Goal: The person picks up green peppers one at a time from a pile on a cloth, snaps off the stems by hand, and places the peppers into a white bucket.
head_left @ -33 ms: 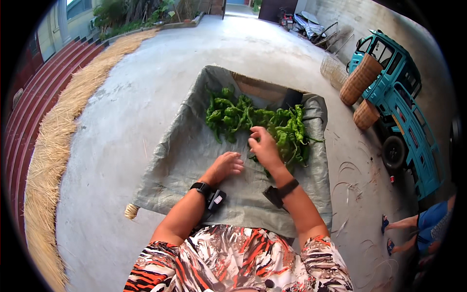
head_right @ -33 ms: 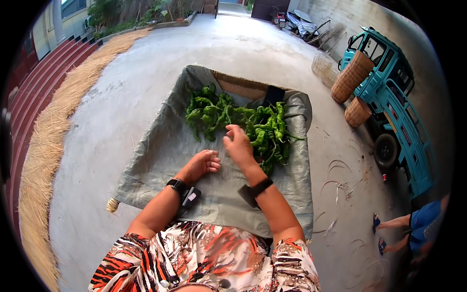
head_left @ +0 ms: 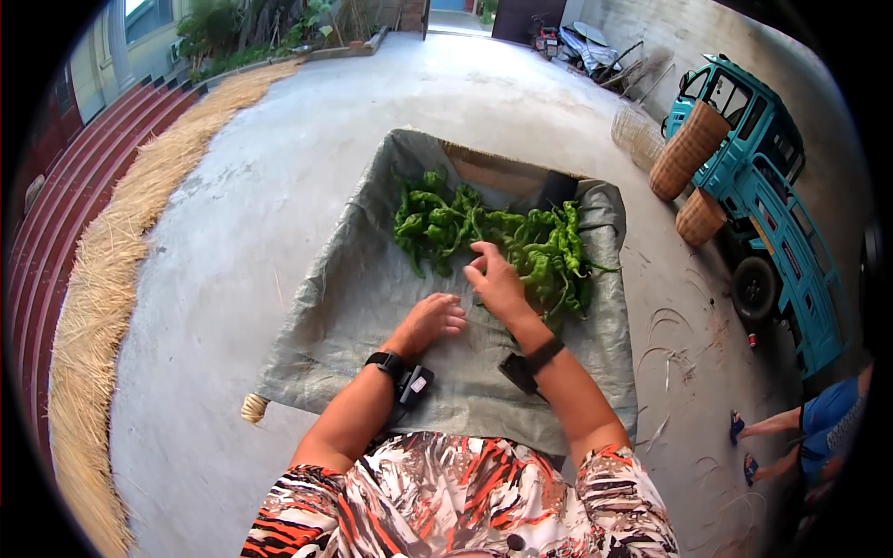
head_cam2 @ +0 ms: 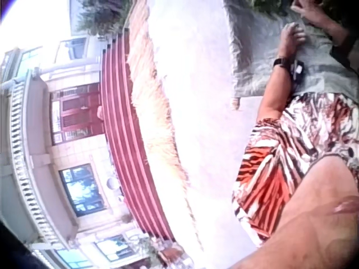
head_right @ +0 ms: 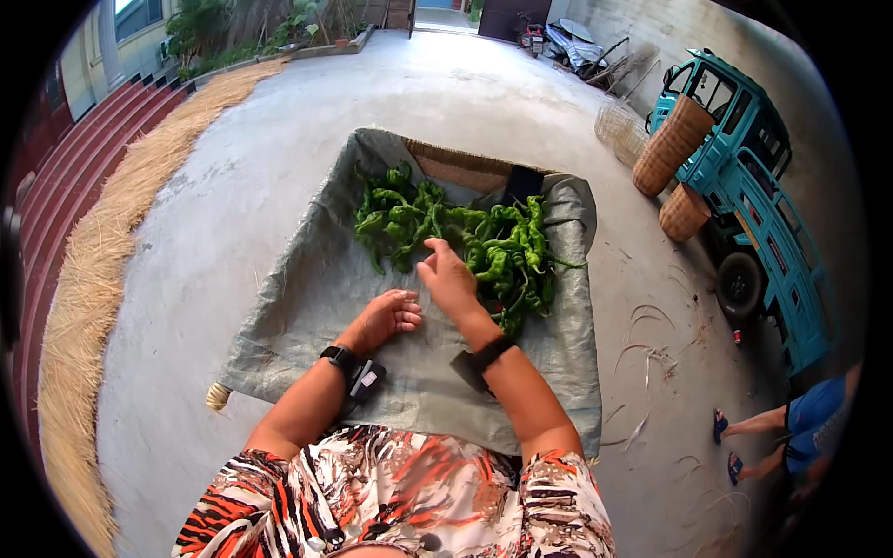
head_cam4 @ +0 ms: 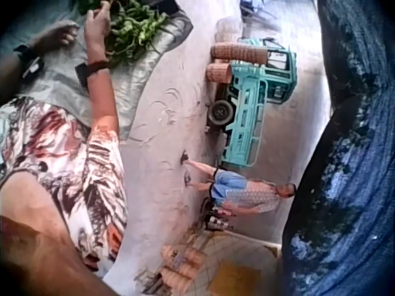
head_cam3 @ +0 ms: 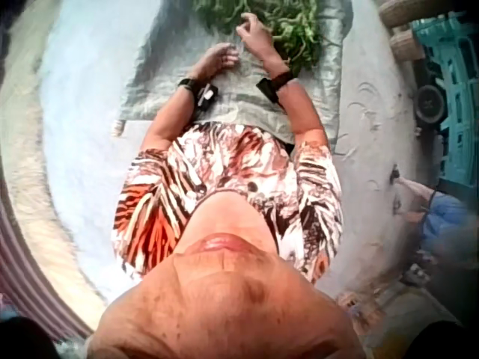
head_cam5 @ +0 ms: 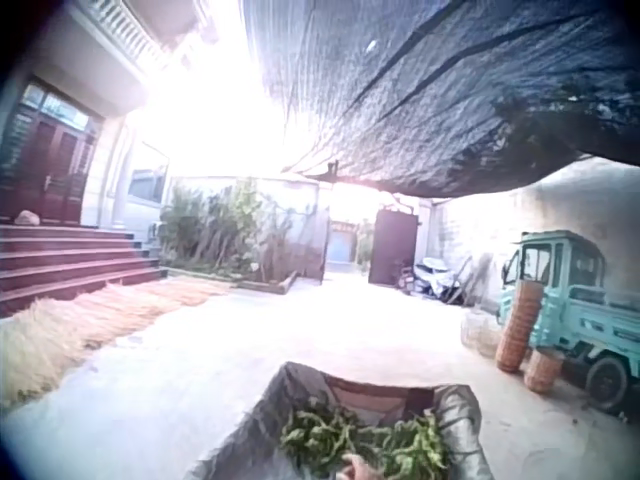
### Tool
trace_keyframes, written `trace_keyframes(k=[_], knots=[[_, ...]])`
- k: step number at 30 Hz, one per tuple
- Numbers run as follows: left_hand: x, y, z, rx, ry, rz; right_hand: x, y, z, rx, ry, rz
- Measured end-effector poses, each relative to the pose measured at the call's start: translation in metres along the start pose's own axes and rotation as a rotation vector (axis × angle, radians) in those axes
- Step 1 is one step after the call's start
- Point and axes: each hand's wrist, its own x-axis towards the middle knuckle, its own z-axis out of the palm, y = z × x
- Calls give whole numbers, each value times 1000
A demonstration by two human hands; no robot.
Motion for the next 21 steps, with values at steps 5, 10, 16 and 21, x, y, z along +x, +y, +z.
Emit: trace_keyframes(k=[5, 10, 16, 21], knots=[[-2, -10, -1, -102, 22, 12, 36, -3, 30, 225, -90, 260], [0, -10, 0, -189, 7, -11, 44, 21, 29, 622, -22, 504], [0, -1, -3, -359, 39, 14, -16, 2, 15, 839, -227, 429], [-10, 5, 8, -186, 49, 77, -76, -21, 1, 552, -729, 594]])
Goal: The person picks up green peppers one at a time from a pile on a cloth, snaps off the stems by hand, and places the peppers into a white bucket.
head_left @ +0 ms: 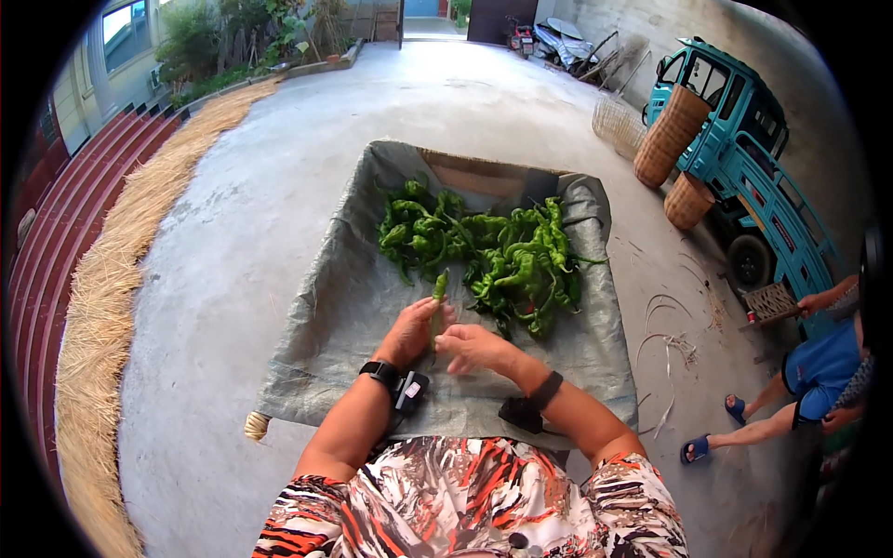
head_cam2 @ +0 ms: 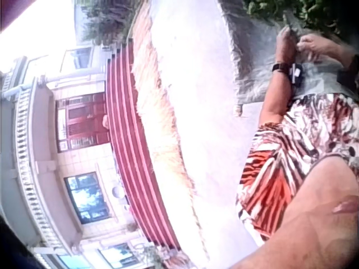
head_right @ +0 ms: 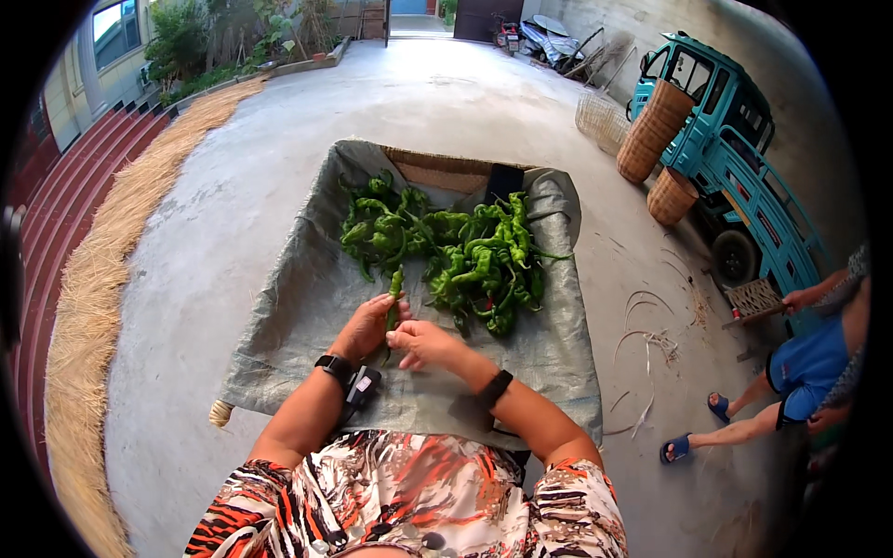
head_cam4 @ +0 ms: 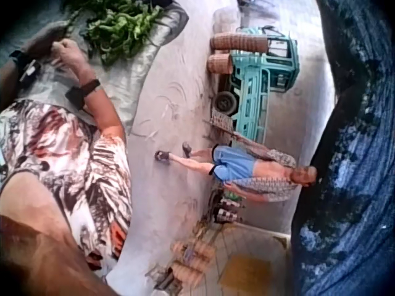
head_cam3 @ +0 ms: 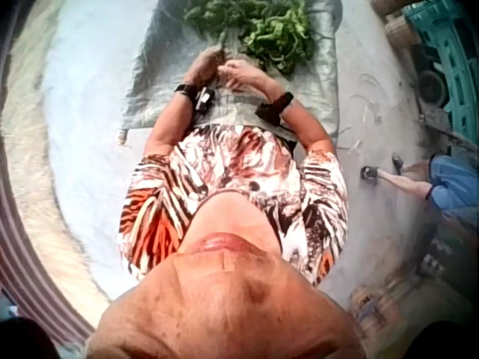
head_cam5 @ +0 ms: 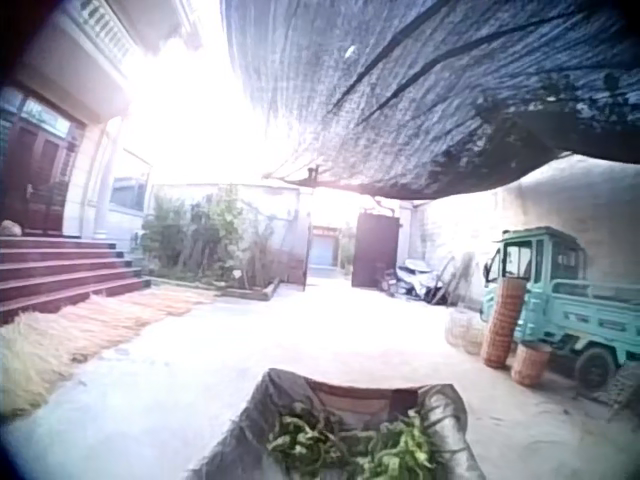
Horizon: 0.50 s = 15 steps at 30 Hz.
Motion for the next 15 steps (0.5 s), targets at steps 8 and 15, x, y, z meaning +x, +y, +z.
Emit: trace_keyframes(k=[8, 15], knots=[[3, -7, -1, 175, -173, -106, 6, 8, -19, 95, 509, -527], [4, -9, -3, 226, -248, -135, -4, 0, -16, -97, 676, -610]])
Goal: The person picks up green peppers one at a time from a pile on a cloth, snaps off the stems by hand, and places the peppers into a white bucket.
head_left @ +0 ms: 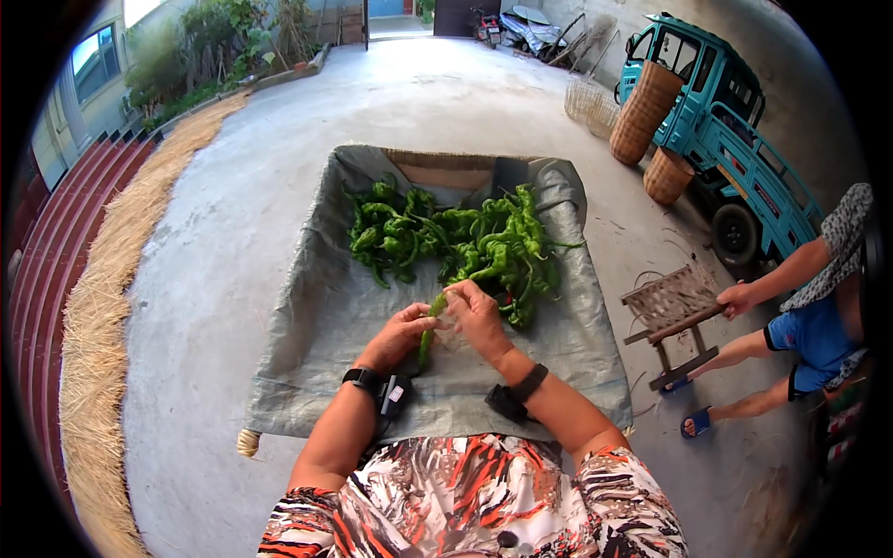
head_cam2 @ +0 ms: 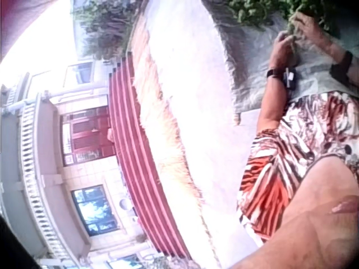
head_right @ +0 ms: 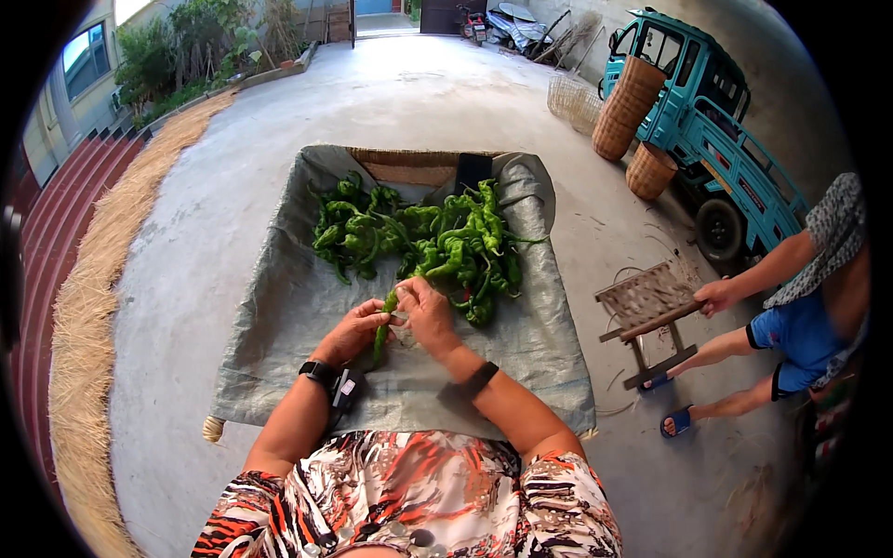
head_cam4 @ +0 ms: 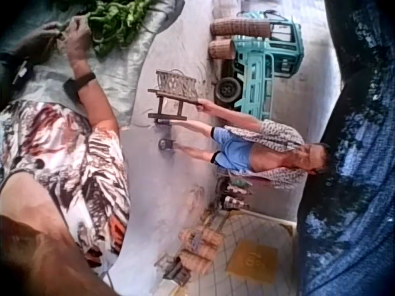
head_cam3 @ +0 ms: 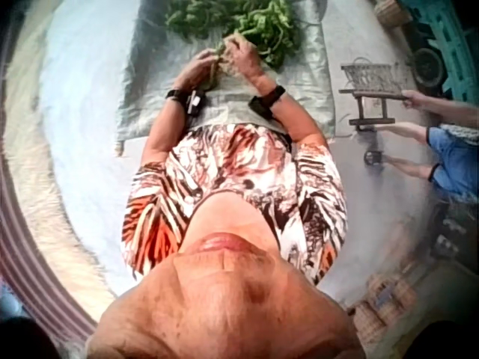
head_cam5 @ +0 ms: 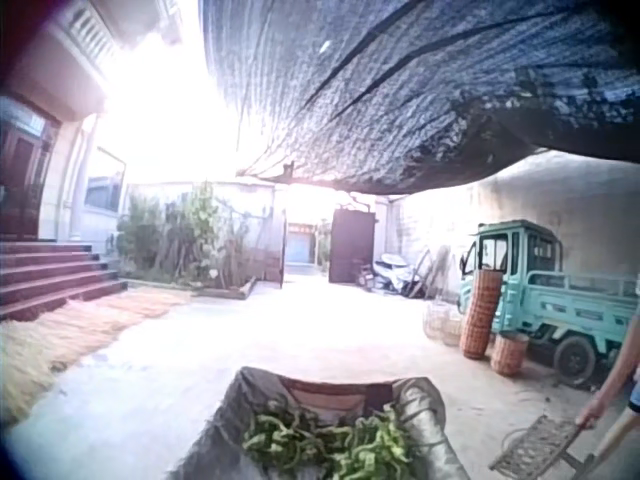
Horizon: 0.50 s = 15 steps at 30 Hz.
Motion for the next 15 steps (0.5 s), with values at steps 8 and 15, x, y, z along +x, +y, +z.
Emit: trace_keyframes(k=[8, 15], knots=[[-2, 4, 5, -3, 169, -26, 65, -23, -87, 71, 448, -54], [3, -1, 3, -41, 247, -29, 169, 1, -143, -454, 539, -18]])
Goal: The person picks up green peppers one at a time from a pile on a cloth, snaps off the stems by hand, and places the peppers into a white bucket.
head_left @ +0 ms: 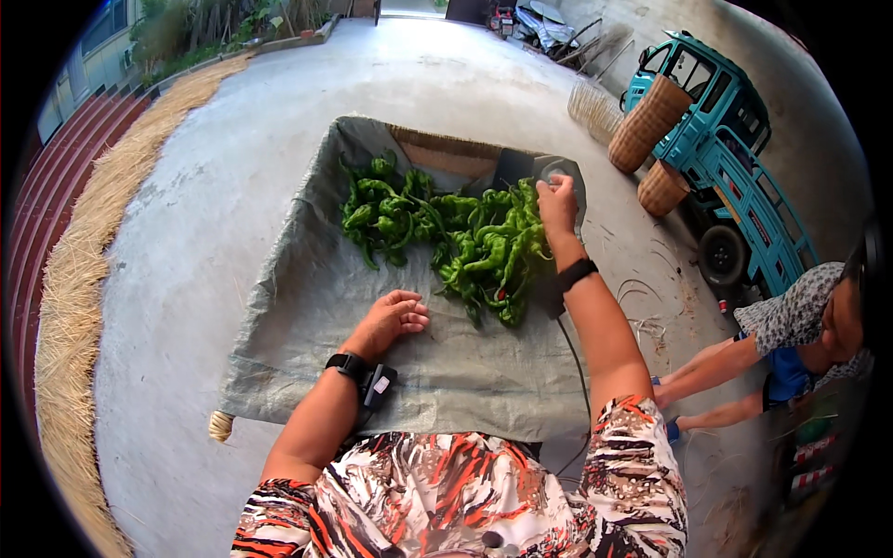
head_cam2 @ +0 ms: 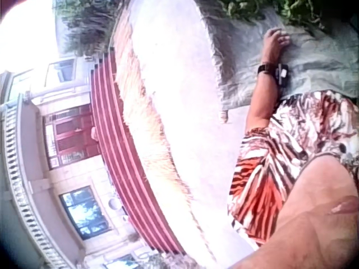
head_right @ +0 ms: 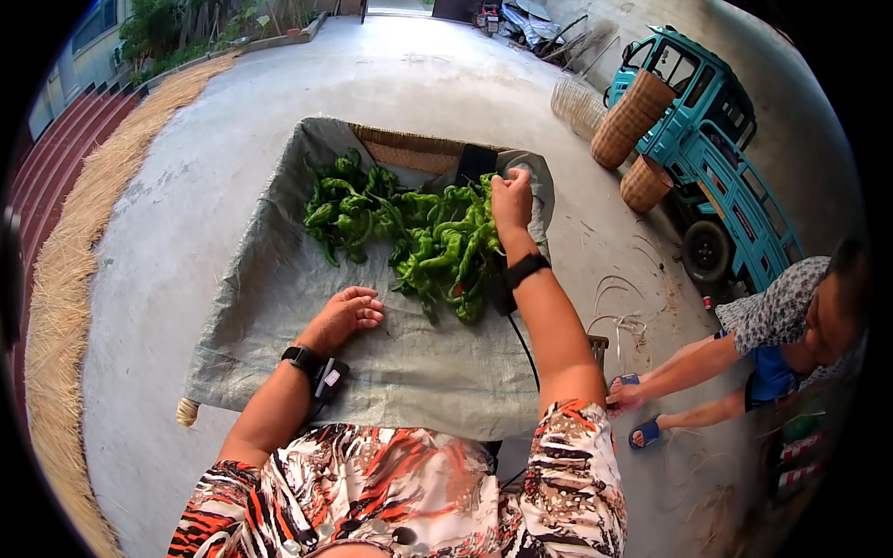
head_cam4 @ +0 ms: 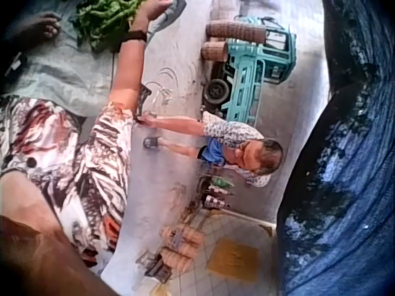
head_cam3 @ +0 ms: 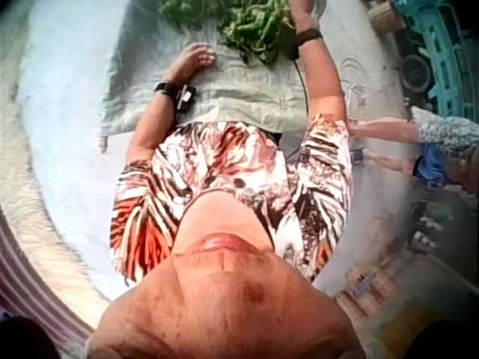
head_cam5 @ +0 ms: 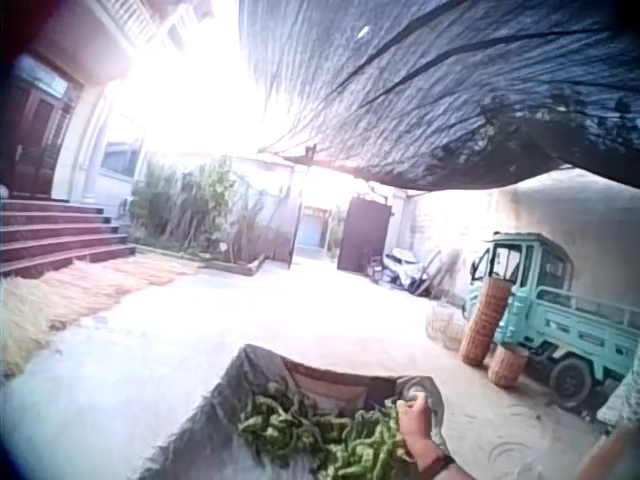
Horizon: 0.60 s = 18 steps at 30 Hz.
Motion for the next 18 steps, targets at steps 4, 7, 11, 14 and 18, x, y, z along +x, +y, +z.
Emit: trace_keyframes(k=[4, 7, 11, 14, 18], knots=[[-2, 0, -2, 2, 18, -3, 36, -15, 21, -231, -25, 50], [-1, -6, -11, -30, 29, 4, 46, -33, 43, -534, -162, 211], [-1, -7, -6, -54, 37, -1, 56, -24, 65, -686, -159, 293], [-3, -2, 0, -23, 57, -14, 60, -14, 78, -762, -178, 256], [-5, -1, -2, -49, 47, -6, 61, -15, 91, -822, -107, 200]])
